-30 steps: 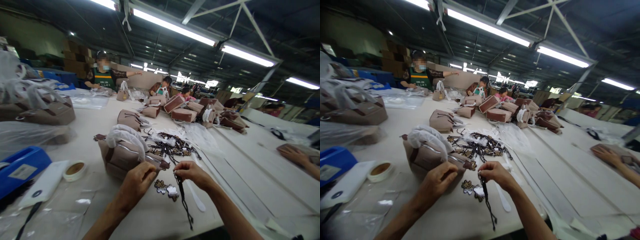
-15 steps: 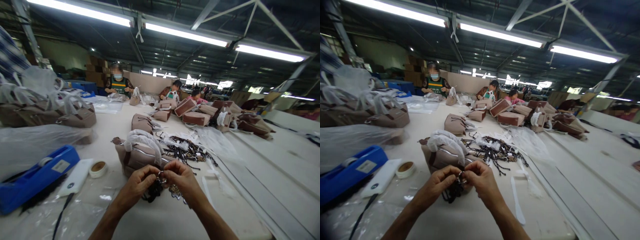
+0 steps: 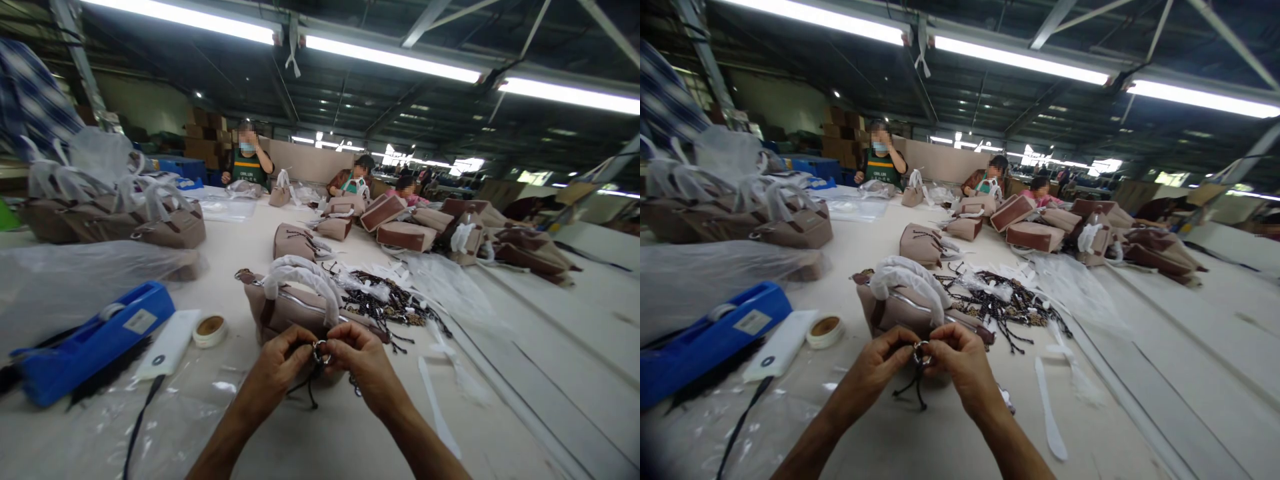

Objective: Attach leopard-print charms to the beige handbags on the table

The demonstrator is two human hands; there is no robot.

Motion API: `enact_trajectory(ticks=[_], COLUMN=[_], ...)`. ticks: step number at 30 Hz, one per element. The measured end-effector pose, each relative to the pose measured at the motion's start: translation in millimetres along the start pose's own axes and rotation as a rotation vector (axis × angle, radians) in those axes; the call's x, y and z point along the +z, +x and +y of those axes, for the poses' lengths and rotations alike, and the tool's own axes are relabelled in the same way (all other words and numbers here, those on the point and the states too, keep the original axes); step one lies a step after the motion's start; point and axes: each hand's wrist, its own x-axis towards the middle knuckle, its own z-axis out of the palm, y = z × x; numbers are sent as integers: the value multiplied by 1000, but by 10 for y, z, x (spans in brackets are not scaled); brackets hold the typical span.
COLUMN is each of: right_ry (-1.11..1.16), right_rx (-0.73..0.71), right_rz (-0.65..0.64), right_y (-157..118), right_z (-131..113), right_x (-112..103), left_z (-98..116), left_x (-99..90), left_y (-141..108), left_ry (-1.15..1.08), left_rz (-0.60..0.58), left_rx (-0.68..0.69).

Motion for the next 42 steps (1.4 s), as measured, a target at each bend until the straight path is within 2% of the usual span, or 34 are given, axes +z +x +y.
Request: enact_trajectory(ticks=[3, 5, 8, 9, 11, 14, 17, 25, 30, 33, 38, 42], right_ry=[-37, -40, 7, 21, 28, 13, -3, -33, -129, -350, -653, -711], right_rx=[43, 45, 17, 5, -17, -45, -59, -45, -78, -160, -476, -499], right_rz=[-54, -53, -15, -1, 21, 37, 40, -15, -104, -149, -169, -198], right_y=[23, 34, 46, 50, 55, 59, 59, 58, 27, -14, -39, -6], right_z=[-6, 2, 43, 60, 91, 114, 114, 78, 74, 89, 104, 79], right_x=[-4, -6, -4, 0, 17, 55, 89, 95, 50, 71, 142, 79], left_z=[-9, -37, -83, -88, -66, 24, 92, -61, -23, 9, -6, -21], left_x=[3, 32, 82, 91, 87, 36, -21, -21, 30, 42, 21, -8], left_y=[22, 33, 26, 15, -20, -77, -104, -49, -37, -40, -54, -73], left_ry=[87, 178, 348, 394, 405, 246, 116, -160, -366, -509, -689, -761], left_rz=[41, 159, 399, 437, 395, 206, 123, 91, 107, 84, 63, 36], left_rx=[15, 50, 115, 123, 108, 11, -77, -209, -312, -349, -360, -329])
